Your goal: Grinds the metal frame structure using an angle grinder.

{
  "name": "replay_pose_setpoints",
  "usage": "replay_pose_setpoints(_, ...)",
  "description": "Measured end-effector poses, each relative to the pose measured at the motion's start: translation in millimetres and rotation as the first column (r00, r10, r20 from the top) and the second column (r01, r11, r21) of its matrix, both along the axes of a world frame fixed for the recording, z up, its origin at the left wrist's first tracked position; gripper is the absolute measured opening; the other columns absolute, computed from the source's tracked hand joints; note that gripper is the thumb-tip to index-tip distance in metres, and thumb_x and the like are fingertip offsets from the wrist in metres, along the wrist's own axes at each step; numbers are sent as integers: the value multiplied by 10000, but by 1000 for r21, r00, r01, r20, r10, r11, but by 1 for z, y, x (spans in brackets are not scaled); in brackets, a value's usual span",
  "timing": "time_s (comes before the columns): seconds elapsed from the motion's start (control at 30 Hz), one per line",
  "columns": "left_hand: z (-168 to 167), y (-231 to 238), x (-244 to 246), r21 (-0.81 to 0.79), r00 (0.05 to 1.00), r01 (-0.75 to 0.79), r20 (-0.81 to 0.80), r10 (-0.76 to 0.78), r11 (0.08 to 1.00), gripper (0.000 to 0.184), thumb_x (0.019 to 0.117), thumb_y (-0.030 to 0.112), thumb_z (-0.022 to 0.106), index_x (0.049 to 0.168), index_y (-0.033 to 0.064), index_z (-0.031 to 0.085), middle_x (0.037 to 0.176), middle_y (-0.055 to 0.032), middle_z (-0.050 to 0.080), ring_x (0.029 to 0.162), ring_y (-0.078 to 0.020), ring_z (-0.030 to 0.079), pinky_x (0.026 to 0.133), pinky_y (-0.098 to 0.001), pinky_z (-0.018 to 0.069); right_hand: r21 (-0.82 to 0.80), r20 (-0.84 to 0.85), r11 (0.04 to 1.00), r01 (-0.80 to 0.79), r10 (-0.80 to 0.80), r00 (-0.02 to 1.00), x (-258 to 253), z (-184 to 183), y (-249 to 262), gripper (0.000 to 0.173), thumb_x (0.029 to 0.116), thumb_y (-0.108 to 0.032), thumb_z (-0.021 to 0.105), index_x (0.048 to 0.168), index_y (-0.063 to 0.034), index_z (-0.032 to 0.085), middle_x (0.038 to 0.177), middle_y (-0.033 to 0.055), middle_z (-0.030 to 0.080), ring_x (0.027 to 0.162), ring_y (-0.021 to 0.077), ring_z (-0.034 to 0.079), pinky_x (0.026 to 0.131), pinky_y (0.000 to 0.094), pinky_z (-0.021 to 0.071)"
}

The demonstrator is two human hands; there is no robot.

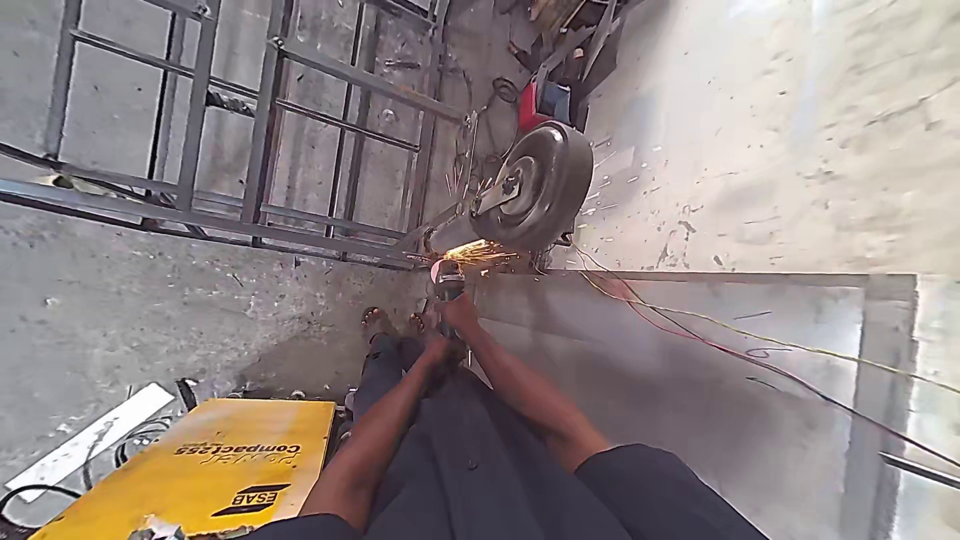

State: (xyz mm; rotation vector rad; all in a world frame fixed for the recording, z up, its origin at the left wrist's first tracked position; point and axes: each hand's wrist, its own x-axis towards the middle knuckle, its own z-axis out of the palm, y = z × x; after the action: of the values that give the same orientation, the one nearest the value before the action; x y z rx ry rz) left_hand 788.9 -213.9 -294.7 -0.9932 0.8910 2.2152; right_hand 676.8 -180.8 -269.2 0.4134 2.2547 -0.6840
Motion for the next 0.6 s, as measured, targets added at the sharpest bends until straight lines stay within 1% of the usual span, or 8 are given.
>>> replay_pose_setpoints(0.1, 1, 9, 2, 26, 1000, 5, 12, -6, 1000, 676, 785, 1, 723, 1376, 55, 401, 809, -106, 613, 601, -194, 608, 541, -360, 545, 37, 25, 999, -24, 24, 999, 1, 4, 8, 622, 754, -270, 862, 1247, -5, 591, 1029, 199, 699, 963, 343, 690, 837, 567, 562)
replay_pose_setpoints(0.23, 3, 3, 5, -32, 999, -33, -10, 33, 999, 509, 818, 20, 689, 1272, 39, 461, 812, -75, 598, 625, -165, 593, 564, -347, 540, 69, 69, 990, -123, 118, 991, 3, 7, -5, 541, 814, -334, 811, 1202, -10, 617, 1037, 193, 698, 979, 344, 687, 844, 561, 559)
replay_pose_setpoints(0.3, 4, 3, 1, -20, 998, -66, -7, 66, 998, 520, 786, -12, 691, 1241, 42, 446, 758, -73, 586, 572, -169, 578, 524, -343, 524, 48, 63, 991, -128, 125, 990, 0, 5, -3, 619, 797, -343, 827, 1256, -13, 577, 1053, 195, 695, 988, 349, 690, 843, 566, 566)
replay_pose_setpoints(0.37, 9, 7, -4, -5, 1000, -23, 8, 23, 1000, 563, 791, -31, 697, 1282, 36, 429, 766, -85, 595, 566, -179, 587, 506, -343, 532, 14, 42, 997, -74, 74, 996, -4, 0, 12, 676, 777, -332, 857, 1279, 9, 559, 1064, 206, 701, 982, 351, 700, 851, 561, 576)
replay_pose_setpoints(0.43, 21, 15, -15, 11, 999, 40, 9, -41, 999, 586, 806, -21, 680, 1323, 47, 413, 766, -77, 584, 563, -173, 576, 501, -333, 522, 13, 26, 1000, -28, 27, 999, -11, 4, 29, 739, 805, -313, 851, 1365, 34, 517, 1161, 238, 675, 1079, 367, 668, 940, 561, 543)
replay_pose_setpoints(0.5, 25, 24, -23, 43, 999, 55, -3, -55, 998, 577, 825, -19, 671, 1330, 59, 402, 765, -78, 579, 555, -173, 571, 493, -329, 518, 10, 3, 998, 60, -60, 998, -16, 0, 43, 669, 768, -283, 873, 1273, 39, 575, 1085, 229, 686, 1015, 358, 677, 893, 560, 550)
replay_pose_setpoints(0.57, 20, 32, -25, 68, 1000, 24, 9, -24, 997, 573, 808, -31, 676, 1310, 69, 419, 746, -81, 576, 536, -176, 561, 474, -333, 505, -19, -5, 995, 98, -98, 995, -18, -10, 51, 640, 744, -268, 875, 1237, 27, 594, 1034, 214, 694, 962, 348, 684, 849, 564, 558)
replay_pose_setpoints(0.6, 21, 32, -23, 76, 999, 28, 16, -29, 997, 614, 805, -32, 675, 1341, 77, 396, 751, -80, 565, 543, -178, 556, 476, -336, 501, -37, -7, 994, 107, -108, 994, -16, -12, 51, 630, 742, -256, 874, 1232, 25, 596, 1021, 212, 695, 940, 346, 685, 830, 562, 559)
